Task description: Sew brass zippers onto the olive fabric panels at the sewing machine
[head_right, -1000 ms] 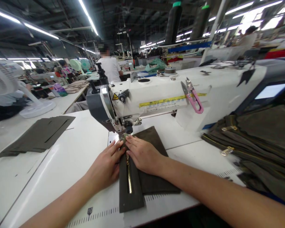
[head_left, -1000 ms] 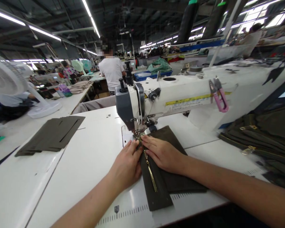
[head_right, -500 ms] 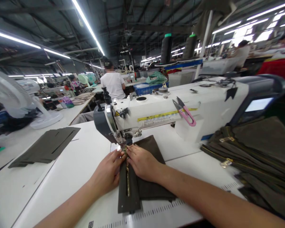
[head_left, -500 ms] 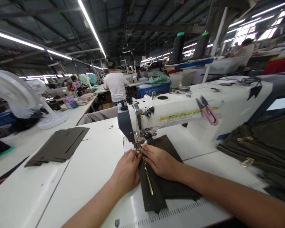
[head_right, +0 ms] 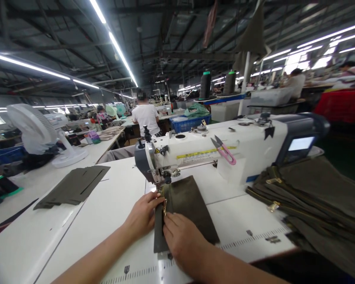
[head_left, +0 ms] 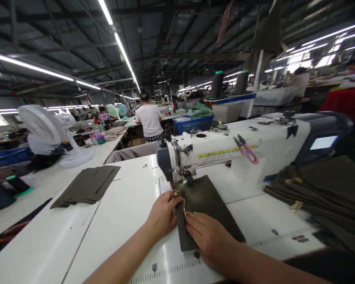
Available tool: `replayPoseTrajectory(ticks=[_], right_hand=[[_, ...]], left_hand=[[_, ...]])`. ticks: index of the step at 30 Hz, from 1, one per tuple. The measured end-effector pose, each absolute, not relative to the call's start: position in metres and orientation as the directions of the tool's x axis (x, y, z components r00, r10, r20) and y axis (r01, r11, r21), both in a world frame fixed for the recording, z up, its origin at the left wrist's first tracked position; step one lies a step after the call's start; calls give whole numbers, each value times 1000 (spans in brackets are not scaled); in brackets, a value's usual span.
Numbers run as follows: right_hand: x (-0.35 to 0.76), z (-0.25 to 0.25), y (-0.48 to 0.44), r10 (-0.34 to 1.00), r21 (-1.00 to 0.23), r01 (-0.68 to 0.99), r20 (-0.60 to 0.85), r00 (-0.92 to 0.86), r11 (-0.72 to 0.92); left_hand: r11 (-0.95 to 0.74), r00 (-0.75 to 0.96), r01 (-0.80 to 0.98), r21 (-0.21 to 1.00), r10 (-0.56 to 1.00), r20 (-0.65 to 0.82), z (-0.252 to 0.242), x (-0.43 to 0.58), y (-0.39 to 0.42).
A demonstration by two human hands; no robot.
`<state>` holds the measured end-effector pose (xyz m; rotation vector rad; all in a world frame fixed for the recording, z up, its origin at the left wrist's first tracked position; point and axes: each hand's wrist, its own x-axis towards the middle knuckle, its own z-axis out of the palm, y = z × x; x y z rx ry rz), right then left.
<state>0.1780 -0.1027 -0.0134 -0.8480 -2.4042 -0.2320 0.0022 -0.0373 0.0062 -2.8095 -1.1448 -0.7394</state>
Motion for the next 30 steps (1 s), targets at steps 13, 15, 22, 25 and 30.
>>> replayPoseTrajectory(ticks=[13,15,22,25,30], right_hand=[[180,-22,-95,445,-14,588,668,-596,809],[180,-22,-93,440,-10,589,675,-592,808],[182,-25,-88,461,-39,597,676,-575,801],[182,-24,-89,479,-61,599,666,-571,799],[182,-18,-91,499,-110,598,681,-537,794]], left_hand=[[-773,705,635,17,588,396,6,1,-46],[-775,713,631,7,584,387,6,2,-42],[-752,687,657,52,626,369,14,7,-39],[-722,626,674,157,671,397,16,10,-41],[-759,598,582,292,643,479,9,6,-50]])
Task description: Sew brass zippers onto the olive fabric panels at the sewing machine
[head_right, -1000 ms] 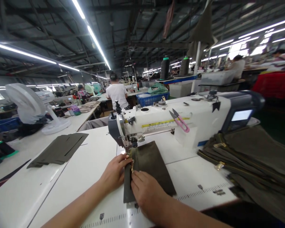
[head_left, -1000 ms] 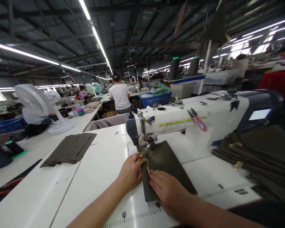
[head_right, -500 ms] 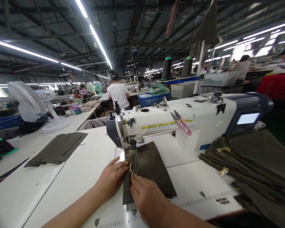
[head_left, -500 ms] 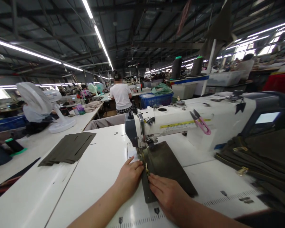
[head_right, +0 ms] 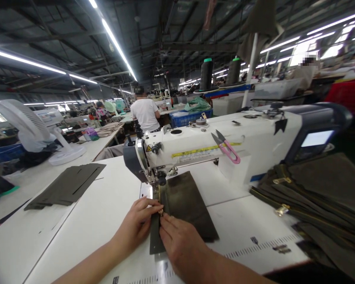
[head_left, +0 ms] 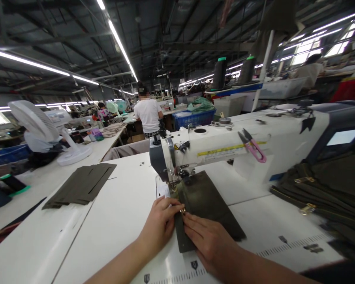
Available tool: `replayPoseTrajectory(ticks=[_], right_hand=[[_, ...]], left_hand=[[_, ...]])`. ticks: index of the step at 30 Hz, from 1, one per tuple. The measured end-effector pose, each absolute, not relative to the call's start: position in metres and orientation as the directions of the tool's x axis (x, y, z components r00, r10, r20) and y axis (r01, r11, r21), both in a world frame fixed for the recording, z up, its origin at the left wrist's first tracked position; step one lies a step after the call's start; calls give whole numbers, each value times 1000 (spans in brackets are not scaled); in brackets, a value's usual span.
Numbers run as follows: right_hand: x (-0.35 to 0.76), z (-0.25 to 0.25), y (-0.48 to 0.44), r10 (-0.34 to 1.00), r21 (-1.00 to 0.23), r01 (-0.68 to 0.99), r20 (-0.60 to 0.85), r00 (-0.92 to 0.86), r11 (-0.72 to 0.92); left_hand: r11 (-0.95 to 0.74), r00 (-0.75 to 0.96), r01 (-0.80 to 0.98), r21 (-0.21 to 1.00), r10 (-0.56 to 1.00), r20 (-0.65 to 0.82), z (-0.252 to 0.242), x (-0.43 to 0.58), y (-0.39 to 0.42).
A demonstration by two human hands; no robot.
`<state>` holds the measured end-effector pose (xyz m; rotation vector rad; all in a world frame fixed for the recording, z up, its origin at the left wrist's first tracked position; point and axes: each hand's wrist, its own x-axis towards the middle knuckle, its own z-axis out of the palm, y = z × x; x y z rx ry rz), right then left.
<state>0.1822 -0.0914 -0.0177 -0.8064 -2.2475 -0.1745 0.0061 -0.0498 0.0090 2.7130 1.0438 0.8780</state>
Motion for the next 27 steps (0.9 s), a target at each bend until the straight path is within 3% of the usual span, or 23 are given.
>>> replayPoseTrajectory(ticks=[6,13,15,19,24,27], right_hand=[[182,-19,-91,479,-97,594,700,-530,799],[184,-19,-92,480,-99,588,692,-540,803],[184,-17,-92,474,-92,593,703,-530,800],[182,-15,-92,454,-82,593,728,-513,801],[181,-15,-93,453,-89,591,735,-504,802],[182,-16,-94,453,-89,587,731,-510,805]], left_hand=[[-788,666,609,88,569,481,8,-1,-55],[-813,738,582,12,534,412,16,0,-55],[-802,729,594,73,574,373,22,-1,-57],[-664,598,681,307,747,289,37,-1,-55],[-631,596,699,336,774,214,44,17,-38],[-589,541,690,420,806,240,40,27,-33]])
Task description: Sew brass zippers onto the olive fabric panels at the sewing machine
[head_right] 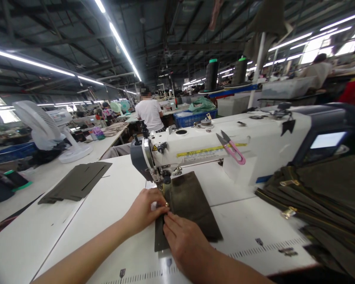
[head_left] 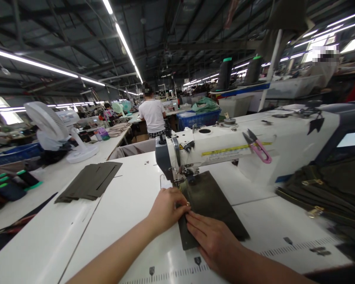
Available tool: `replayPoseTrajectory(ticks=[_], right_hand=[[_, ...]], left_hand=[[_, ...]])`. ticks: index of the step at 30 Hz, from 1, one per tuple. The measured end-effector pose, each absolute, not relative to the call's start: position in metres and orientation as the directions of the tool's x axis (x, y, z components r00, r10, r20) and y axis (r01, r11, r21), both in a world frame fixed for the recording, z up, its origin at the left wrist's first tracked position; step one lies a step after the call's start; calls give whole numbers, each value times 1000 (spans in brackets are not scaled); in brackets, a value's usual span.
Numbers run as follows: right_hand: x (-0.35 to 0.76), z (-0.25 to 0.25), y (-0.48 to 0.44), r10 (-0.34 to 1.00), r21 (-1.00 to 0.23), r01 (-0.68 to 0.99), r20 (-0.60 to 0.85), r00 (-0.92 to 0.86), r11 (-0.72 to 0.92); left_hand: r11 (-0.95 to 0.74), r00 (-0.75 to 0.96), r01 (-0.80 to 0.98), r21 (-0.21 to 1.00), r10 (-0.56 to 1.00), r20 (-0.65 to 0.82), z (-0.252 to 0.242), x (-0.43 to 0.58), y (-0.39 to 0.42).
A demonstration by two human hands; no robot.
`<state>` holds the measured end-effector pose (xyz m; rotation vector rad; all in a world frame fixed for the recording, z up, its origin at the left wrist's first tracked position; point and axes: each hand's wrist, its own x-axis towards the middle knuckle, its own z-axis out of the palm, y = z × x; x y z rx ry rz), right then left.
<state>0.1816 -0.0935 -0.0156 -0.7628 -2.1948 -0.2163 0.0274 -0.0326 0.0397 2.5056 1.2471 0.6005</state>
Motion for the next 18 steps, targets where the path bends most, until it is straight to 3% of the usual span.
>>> replayPoseTrajectory(ticks=[3,5,8,11,14,18], right_hand=[[181,-18,-93,461,-83,600,727,-510,795],[181,-19,-92,460,-82,606,732,-502,791],[181,-19,-90,433,-63,593,744,-508,803],[181,-17,-90,425,-54,592,748,-509,804],[182,-16,-91,430,-59,595,747,-506,802],[181,-17,-91,418,-40,592,746,-518,805]], left_hand=[[-539,480,656,528,838,260,34,28,-38],[-606,537,595,527,788,300,31,22,-45],[-732,627,580,359,682,378,29,5,-54],[-791,739,592,155,610,287,29,-8,-55],[-833,811,551,48,548,207,27,-12,-53],[-856,843,508,-94,472,259,18,-8,-52]])
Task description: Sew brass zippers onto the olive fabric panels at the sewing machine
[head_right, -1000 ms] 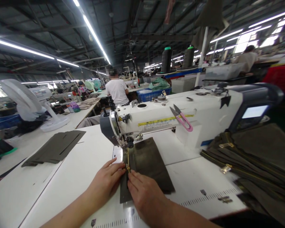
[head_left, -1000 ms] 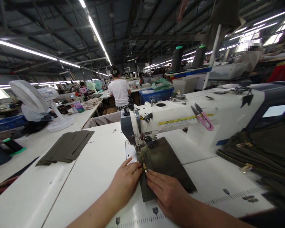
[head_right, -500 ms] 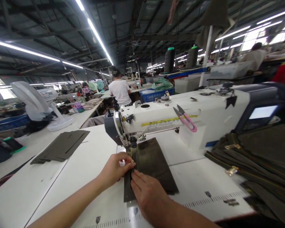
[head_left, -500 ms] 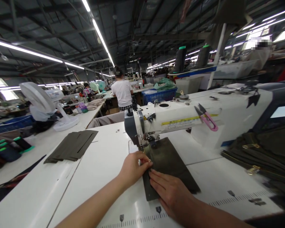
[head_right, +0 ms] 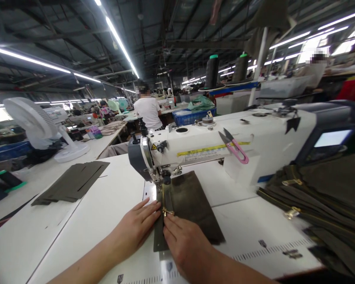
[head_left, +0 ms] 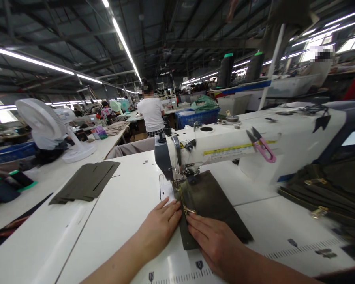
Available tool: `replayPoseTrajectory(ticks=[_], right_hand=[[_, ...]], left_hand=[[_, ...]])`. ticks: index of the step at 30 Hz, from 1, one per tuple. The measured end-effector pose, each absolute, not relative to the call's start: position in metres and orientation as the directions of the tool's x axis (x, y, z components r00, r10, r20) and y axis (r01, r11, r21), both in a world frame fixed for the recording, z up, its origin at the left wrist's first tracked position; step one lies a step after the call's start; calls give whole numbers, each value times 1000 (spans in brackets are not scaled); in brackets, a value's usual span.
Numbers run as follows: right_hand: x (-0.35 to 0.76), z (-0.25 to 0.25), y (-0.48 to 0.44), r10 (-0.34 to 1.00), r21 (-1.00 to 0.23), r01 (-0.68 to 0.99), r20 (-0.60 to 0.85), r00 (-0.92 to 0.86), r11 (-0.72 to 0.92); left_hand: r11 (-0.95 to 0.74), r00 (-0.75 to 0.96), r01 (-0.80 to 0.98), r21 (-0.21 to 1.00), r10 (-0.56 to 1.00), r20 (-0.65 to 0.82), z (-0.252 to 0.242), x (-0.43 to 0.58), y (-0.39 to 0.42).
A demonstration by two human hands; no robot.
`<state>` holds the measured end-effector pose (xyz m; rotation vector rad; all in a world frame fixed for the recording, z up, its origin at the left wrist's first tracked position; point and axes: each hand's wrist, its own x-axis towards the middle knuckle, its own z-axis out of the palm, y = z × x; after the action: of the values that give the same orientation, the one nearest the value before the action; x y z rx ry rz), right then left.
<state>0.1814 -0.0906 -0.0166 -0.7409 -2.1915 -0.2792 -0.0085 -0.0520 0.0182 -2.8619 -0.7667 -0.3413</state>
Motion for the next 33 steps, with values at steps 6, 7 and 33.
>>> replayPoseTrajectory(ticks=[6,7,33], right_hand=[[180,-19,-89,413,11,622,738,-533,783],[180,-19,-89,412,14,621,736,-537,784],[181,-11,-50,494,-132,573,681,-540,808]], left_hand=[[-819,773,570,-70,505,385,9,0,-52],[-817,765,572,-68,502,403,9,1,-52],[-792,688,599,121,586,429,6,4,-13]])
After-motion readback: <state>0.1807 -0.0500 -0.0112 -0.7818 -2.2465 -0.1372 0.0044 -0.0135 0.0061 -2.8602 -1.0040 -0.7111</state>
